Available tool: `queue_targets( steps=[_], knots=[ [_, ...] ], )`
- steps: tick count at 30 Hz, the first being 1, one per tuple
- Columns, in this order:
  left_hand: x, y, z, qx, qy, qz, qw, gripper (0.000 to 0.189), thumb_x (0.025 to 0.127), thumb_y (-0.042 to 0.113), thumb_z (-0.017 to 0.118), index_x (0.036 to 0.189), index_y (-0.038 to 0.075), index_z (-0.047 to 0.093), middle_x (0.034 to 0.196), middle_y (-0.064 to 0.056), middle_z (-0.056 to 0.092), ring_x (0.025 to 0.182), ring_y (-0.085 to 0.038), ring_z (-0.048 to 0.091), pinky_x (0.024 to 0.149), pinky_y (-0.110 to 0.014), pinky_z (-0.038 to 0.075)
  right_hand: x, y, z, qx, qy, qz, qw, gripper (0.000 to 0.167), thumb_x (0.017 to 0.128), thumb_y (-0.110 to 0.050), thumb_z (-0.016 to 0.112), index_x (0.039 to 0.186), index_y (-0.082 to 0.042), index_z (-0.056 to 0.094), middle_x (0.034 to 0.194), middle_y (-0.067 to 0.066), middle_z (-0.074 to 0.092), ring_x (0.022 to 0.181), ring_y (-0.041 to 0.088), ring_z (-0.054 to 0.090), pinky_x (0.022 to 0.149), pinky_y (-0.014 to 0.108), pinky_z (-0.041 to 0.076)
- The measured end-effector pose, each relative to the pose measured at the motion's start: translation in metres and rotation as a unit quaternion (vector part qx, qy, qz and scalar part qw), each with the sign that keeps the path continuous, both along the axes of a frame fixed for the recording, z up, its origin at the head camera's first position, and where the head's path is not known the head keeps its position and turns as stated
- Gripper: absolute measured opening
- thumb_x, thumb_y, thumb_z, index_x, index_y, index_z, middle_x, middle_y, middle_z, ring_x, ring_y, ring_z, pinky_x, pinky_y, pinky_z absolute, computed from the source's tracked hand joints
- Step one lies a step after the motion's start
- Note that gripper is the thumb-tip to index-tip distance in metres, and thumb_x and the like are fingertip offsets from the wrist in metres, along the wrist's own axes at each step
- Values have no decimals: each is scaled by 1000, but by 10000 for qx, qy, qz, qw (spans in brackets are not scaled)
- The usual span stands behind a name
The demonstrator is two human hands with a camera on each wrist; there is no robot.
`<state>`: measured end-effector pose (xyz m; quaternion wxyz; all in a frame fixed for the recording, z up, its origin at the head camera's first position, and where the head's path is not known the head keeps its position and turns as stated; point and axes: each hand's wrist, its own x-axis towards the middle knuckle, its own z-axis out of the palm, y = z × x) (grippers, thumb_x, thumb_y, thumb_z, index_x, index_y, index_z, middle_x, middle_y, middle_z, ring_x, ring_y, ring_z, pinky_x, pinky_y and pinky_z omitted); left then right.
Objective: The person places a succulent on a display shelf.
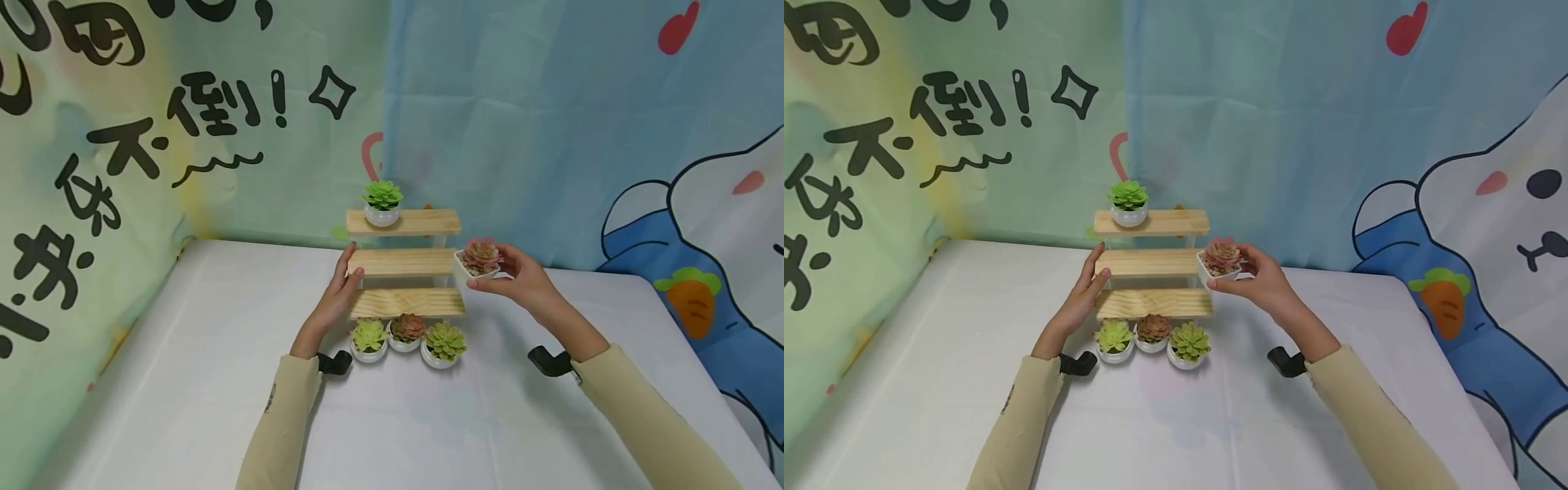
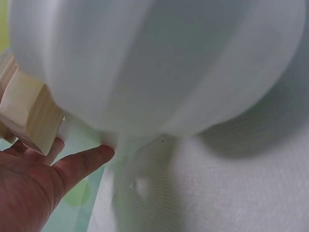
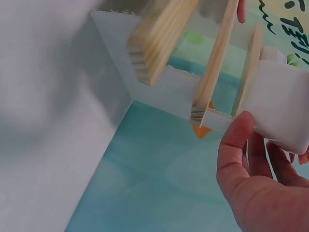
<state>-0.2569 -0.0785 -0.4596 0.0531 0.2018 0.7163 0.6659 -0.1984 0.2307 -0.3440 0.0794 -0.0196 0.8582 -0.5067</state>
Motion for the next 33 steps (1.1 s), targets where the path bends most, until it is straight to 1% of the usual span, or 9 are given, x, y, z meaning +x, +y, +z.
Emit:
queue_targets(
  steps=[3,7,12,16,18,23,27,33],
  knots=[
    [0,0,-1,-13,22,38,10000,59,109,22,34,158,12,4,164,-12,1,150,-31,2,119,-52,11,-6,-5,4,54,57,37,10000,87,89,-25,74,155,-5,21,145,21,40,134,36,39,101,50,41],
    [-1,0,-2,-33,47,68,10000,59,109,23,34,158,12,5,164,-10,3,150,-28,3,120,-50,12,-15,-9,7,77,83,44,9999,87,89,-24,73,156,-5,20,149,21,37,135,37,37,103,52,40],
    [-1,-1,-2,-30,93,112,9999,59,108,26,35,158,14,6,164,-8,3,150,-26,3,120,-49,12,-25,-16,10,-41,130,-35,9999,87,89,-24,73,156,-8,20,152,19,35,137,36,35,104,53,39],
    [-2,-3,-1,-10,135,128,9998,59,109,24,35,158,13,6,164,-9,3,150,-27,2,120,-50,12,-33,-21,13,-125,269,-53,9995,85,90,-23,73,156,-9,22,150,18,36,135,36,37,103,51,39],
    [-3,-3,-1,-19,102,111,9999,58,109,23,34,158,13,5,164,-9,3,150,-27,2,120,-49,12,-37,-24,15,-134,293,-67,9995,84,90,-23,73,155,-9,23,150,18,37,134,35,38,103,51,40],
    [-5,-3,-1,0,-12,-12,10000,58,109,18,32,158,8,2,163,-14,0,150,-31,-1,120,-51,9,-49,-28,16,-124,340,-185,9992,84,90,-26,73,155,-8,22,149,17,37,132,34,39,103,49,40],
    [-5,-2,-1,36,-43,-59,10000,59,109,16,32,157,6,1,163,-16,-2,149,-33,-3,119,-53,8,-57,-33,18,-122,469,-275,9984,83,90,-28,72,155,-7,25,148,17,38,127,32,40,103,47,40],
    [-5,0,-3,42,98,-2,9999,58,109,20,34,158,11,5,163,-13,2,150,-29,-2,119,-53,11,-68,-40,19,-70,534,-321,9980,82,89,-32,72,154,-8,27,144,15,41,114,23,43,97,44,42]
  ],
)
